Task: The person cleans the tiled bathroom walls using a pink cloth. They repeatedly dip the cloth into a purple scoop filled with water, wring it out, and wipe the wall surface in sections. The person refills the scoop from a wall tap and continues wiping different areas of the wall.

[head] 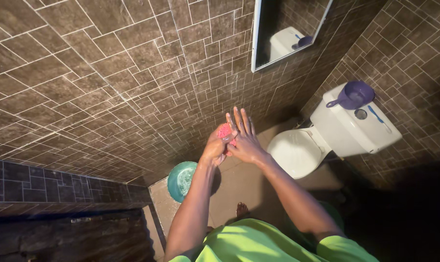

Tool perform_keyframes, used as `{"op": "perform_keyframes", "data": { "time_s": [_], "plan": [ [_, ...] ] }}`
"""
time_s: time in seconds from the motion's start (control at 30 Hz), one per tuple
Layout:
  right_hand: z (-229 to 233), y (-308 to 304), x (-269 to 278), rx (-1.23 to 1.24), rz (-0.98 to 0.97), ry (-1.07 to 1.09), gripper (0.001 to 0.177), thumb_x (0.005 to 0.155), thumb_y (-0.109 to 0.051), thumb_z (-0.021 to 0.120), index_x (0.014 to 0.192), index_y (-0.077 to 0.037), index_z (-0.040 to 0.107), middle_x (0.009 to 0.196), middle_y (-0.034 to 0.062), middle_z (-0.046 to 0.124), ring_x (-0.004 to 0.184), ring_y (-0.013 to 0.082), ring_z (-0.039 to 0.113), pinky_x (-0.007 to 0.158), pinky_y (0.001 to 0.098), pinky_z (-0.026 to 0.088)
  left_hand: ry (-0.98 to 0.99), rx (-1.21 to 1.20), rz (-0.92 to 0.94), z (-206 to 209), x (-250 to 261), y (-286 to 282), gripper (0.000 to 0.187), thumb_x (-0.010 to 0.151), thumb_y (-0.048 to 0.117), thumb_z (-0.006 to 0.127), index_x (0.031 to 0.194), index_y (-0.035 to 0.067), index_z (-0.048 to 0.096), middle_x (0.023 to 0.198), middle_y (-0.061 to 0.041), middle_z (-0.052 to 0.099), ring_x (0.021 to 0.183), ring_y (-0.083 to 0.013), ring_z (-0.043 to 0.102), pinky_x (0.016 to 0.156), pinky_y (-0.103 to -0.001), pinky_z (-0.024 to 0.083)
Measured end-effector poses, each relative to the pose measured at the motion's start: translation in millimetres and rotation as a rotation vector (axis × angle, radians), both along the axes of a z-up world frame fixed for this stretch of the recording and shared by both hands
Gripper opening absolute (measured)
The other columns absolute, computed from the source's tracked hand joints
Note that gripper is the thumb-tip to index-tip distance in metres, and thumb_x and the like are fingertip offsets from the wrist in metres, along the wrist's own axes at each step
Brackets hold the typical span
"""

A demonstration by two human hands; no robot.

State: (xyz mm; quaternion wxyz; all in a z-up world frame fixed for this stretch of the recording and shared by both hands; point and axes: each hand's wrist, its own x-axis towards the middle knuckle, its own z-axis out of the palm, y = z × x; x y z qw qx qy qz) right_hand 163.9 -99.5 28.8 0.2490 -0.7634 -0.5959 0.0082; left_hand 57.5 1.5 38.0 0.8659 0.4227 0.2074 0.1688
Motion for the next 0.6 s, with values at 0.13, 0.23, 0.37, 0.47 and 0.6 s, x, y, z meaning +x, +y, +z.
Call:
{"op": "perform_keyframes", "data": {
  "time_s": [0.13, 0.23, 0.37, 0.47, 0.6],
  "plan": [
    [-5.0, -7.4, 29.8, 0.169, 0.379, 1.086, 0.113, 0.090, -0.024, 0.076, 0.164, -0.014, -0.009, 0.172, 0.0142, 0.003, 0.156, 0.0292, 0.014, 0.122, 0.0470, 0.026, 0.003, 0.092, 0.024, -7.4, 13.8, -14.0, 0.022, 0.098, 0.023, 0.075, 0.106, 0.005, 0.064, 0.078, -0.002, 0.065, 0.049, -0.0090, 0.056, 0.036, -0.025, 0.041],
    [-16.6, -23.0, 47.5, 0.125, 0.471, 1.506, 0.112, 0.085, -0.029, 0.080, 0.164, -0.012, 0.002, 0.171, 0.0136, 0.013, 0.152, 0.0271, 0.026, 0.119, 0.0451, 0.032, 0.101, -0.050, 0.149, -11.1, 27.8, -12.4, 0.020, 0.095, 0.030, 0.067, 0.097, 0.010, 0.066, 0.074, -0.002, 0.065, 0.054, -0.0117, 0.064, 0.035, -0.026, 0.037],
    [-41.4, -13.8, 39.5, 0.286, 0.399, 1.842, 0.087, 0.102, -0.049, 0.065, 0.161, 0.001, 0.027, 0.163, 0.0201, 0.032, 0.149, 0.0304, 0.034, 0.122, 0.0483, 0.031, 0.134, 0.035, 0.260, -27.7, 51.6, -9.7, 0.035, 0.102, 0.038, 0.063, 0.084, 0.007, 0.063, 0.067, -0.001, 0.058, 0.051, -0.0105, 0.052, 0.040, -0.029, 0.040],
    [-64.4, 12.5, 17.5, 0.410, -0.053, 1.687, 0.075, 0.101, -0.058, 0.053, 0.155, -0.007, 0.038, 0.157, 0.0058, 0.041, 0.145, 0.0189, 0.038, 0.119, 0.0397, 0.032, 0.167, 0.240, 0.313, -51.8, 66.8, -10.7, 0.037, 0.104, 0.032, 0.062, 0.077, 0.006, 0.060, 0.068, 0.000, 0.056, 0.057, -0.0091, 0.047, 0.047, -0.031, 0.041],
    [-81.6, 34.3, 12.0, 0.489, -0.438, 1.680, 0.054, 0.100, -0.054, 0.049, 0.128, -0.010, 0.063, 0.128, 0.0031, 0.064, 0.121, 0.0142, 0.056, 0.104, 0.0341, 0.043, 0.259, 0.673, 0.342, -67.7, 74.8, -8.6, 0.035, 0.097, 0.022, 0.060, 0.070, 0.000, 0.057, 0.064, -0.005, 0.054, 0.063, -0.0087, 0.045, 0.052, -0.038, 0.041]
  ]
}}
